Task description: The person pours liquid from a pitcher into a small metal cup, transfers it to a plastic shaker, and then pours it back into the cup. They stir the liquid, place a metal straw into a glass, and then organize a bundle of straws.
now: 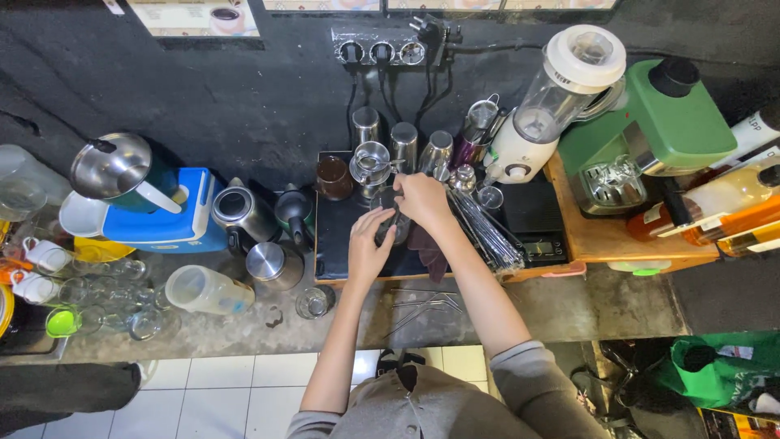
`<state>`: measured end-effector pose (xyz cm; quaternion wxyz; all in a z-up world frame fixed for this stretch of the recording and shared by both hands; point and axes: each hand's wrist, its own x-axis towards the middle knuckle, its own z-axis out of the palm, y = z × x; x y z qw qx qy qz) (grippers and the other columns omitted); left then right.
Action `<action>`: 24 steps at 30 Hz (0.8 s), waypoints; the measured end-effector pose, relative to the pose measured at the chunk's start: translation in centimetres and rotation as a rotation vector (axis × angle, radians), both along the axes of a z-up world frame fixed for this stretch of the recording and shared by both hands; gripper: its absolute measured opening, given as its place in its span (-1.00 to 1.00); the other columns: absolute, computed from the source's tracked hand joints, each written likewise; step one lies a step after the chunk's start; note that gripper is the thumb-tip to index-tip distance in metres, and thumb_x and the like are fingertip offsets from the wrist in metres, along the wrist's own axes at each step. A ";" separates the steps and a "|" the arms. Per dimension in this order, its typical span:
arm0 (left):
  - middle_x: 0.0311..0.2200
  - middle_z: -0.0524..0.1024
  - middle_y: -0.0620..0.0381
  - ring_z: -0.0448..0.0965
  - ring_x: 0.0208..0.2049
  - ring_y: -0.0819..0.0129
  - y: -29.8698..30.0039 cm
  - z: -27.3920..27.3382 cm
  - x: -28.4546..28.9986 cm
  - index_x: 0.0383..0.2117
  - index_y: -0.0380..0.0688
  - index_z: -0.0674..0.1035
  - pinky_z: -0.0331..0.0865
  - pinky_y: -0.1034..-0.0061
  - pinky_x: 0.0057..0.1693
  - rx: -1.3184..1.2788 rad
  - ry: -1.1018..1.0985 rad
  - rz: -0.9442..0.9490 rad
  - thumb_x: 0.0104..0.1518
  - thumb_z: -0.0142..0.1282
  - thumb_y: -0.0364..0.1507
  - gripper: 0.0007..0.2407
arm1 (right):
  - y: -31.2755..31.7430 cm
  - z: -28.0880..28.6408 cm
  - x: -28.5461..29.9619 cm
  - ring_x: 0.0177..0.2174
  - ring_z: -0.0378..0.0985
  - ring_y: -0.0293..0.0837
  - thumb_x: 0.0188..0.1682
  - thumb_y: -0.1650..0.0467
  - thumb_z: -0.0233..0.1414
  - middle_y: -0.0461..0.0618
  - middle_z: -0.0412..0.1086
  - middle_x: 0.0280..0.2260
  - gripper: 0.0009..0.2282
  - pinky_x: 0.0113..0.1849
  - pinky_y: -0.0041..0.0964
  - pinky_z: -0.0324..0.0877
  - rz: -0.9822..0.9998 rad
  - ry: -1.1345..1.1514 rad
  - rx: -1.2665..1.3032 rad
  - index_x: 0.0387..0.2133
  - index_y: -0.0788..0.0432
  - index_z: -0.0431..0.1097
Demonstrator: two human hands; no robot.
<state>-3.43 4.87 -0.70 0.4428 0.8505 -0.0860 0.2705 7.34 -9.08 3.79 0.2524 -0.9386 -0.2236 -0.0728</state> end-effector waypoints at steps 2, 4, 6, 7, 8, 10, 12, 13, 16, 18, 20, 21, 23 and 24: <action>-0.11 0.62 0.03 0.56 0.04 0.07 -0.8 0.2 0.0 -0.15 -0.18 0.65 0.35 0.24 0.16 -0.043 -0.023 0.040 0.11 0.21 -0.51 -0.81 | -0.5 0.9 -0.6 -0.37 0.62 0.08 -0.23 0.39 0.26 0.03 0.54 -0.43 -0.78 -0.32 -0.06 0.47 -0.032 0.038 0.065 -0.30 0.10 0.52; -0.16 0.63 0.05 0.59 -0.04 0.09 -1.8 0.3 -0.1 -0.20 -0.17 0.65 0.41 0.28 0.10 -0.083 -0.043 0.030 0.13 0.18 -0.53 -0.85 | -1.3 1.8 -1.2 -0.38 0.61 0.07 -0.23 0.38 0.28 0.01 0.54 -0.46 -0.75 -0.34 -0.07 0.46 -0.061 0.037 0.125 -0.26 0.10 0.50; -0.19 0.62 0.07 0.61 -0.10 0.11 -2.9 0.6 -0.3 -0.23 -0.17 0.64 0.46 0.32 0.05 -0.121 -0.063 -0.030 0.16 0.15 -0.55 -0.89 | -2.4 2.3 -1.8 -0.39 0.61 0.07 -0.20 0.38 0.27 0.00 0.54 -0.45 -0.73 -0.35 -0.08 0.46 -0.100 -0.004 0.214 -0.22 0.10 0.49; -0.20 0.62 0.07 0.61 -0.11 0.11 -3.5 0.6 -0.3 -0.24 -0.16 0.65 0.47 0.33 0.04 -0.095 -0.063 -0.084 0.16 0.14 -0.55 -0.89 | -3.3 2.2 -2.3 -0.39 0.60 0.07 -0.16 0.38 0.26 0.00 0.54 -0.43 -0.74 -0.35 -0.09 0.45 -0.124 -0.045 0.272 -0.19 0.10 0.48; -0.21 0.62 0.07 0.62 -0.12 0.11 -4.1 0.7 -0.4 -0.24 -0.16 0.65 0.47 0.33 0.02 -0.071 -0.063 -0.138 0.16 0.13 -0.55 -0.89 | -4.3 1.8 -2.7 -0.40 0.60 0.07 -0.13 0.39 0.24 0.00 0.54 -0.41 -0.74 -0.35 -0.10 0.45 -0.148 -0.086 0.329 -0.16 0.10 0.48; -0.22 0.62 0.07 0.62 -0.13 0.10 -5.1 0.6 -0.2 -0.25 -0.16 0.65 0.47 0.33 0.01 -0.027 -0.049 -0.246 0.15 0.13 -0.56 -0.89 | -6.5 0.3 -3.1 -0.39 0.61 0.09 -0.10 0.40 0.23 0.03 0.54 -0.41 -0.80 -0.35 -0.10 0.45 -0.233 -0.112 0.329 -0.21 0.11 0.49; -0.22 0.61 0.06 0.61 -0.14 0.10 -6.1 0.1 0.1 -0.25 -0.18 0.64 0.46 0.31 0.01 0.012 -0.021 -0.352 0.13 0.13 -0.56 -0.88 | -8.9 -2.1 -3.5 -0.40 0.61 0.10 -0.08 0.41 0.21 0.05 0.54 -0.43 -0.85 -0.35 -0.10 0.45 -0.328 -0.075 0.320 -0.25 0.11 0.51; -0.22 0.61 0.06 0.60 -0.13 0.09 -6.6 -0.3 0.3 -0.24 -0.17 0.64 0.46 0.31 0.01 0.014 0.005 -0.363 0.12 0.13 -0.56 -0.88 | -10.1 -3.5 -3.6 -0.41 0.62 0.10 -0.08 0.41 0.19 0.06 0.54 -0.45 -0.87 -0.35 -0.09 0.46 -0.378 -0.026 0.310 -0.27 0.11 0.52; -0.21 0.60 0.04 0.58 -0.11 0.07 -7.9 -2.2 1.0 -0.22 -0.18 0.64 0.45 0.29 0.02 0.047 0.079 -0.407 0.11 0.15 -0.55 -0.86 | -12.2 -7.9 -4.7 -0.42 0.62 0.14 -0.13 0.42 0.17 0.10 0.54 -0.47 -0.92 -0.36 -0.05 0.48 -0.487 0.051 0.234 -0.38 0.12 0.55; -0.19 0.60 0.03 0.57 -0.08 0.06 -8.7 -3.9 1.6 -0.21 -0.18 0.64 0.43 0.28 0.05 0.096 0.115 -0.427 0.09 0.17 -0.54 -0.84 | -13.2 -10.4 -5.4 -0.42 0.61 0.17 -0.17 0.42 0.18 0.14 0.53 -0.47 -0.93 -0.35 -0.02 0.49 -0.523 0.084 0.155 -0.44 0.12 0.57; -0.13 0.60 0.05 0.54 0.00 0.08 -9.4 -5.9 2.2 -0.19 -0.19 0.63 0.39 0.26 0.13 0.165 0.082 -0.430 0.07 0.18 -0.53 -0.81 | -13.7 -12.4 -6.1 -0.41 0.61 0.19 -0.19 0.40 0.19 0.18 0.52 -0.46 -0.93 -0.33 0.02 0.49 -0.528 0.120 0.062 -0.48 0.11 0.59; -0.10 0.59 0.05 0.53 0.04 0.09 -9.8 -6.8 2.4 -0.18 -0.19 0.63 0.37 0.25 0.17 0.200 0.062 -0.429 0.06 0.19 -0.52 -0.80 | -13.7 -13.2 -6.4 -0.42 0.61 0.19 -0.18 0.39 0.19 0.18 0.52 -0.46 -0.93 -0.32 0.03 0.49 -0.552 0.138 0.031 -0.48 0.12 0.59; -0.04 0.56 0.02 0.48 0.09 0.06 -10.4 -8.4 2.7 -0.15 -0.22 0.62 0.30 0.19 0.20 0.253 -0.002 -0.398 0.02 0.22 -0.50 -0.75 | -13.5 -14.5 -6.9 -0.42 0.61 0.20 -0.15 0.37 0.18 0.19 0.52 -0.46 -0.91 -0.32 0.05 0.50 -0.596 0.171 -0.029 -0.48 0.13 0.58; -0.01 0.54 0.01 0.45 0.12 0.05 -10.8 -9.2 2.7 -0.14 -0.23 0.62 0.26 0.16 0.22 0.278 -0.036 -0.380 0.00 0.24 -0.49 -0.73 | -13.4 -15.0 -7.1 -0.42 0.61 0.20 -0.15 0.36 0.19 0.19 0.52 -0.47 -0.90 -0.31 0.04 0.50 -0.592 0.171 -0.033 -0.48 0.14 0.58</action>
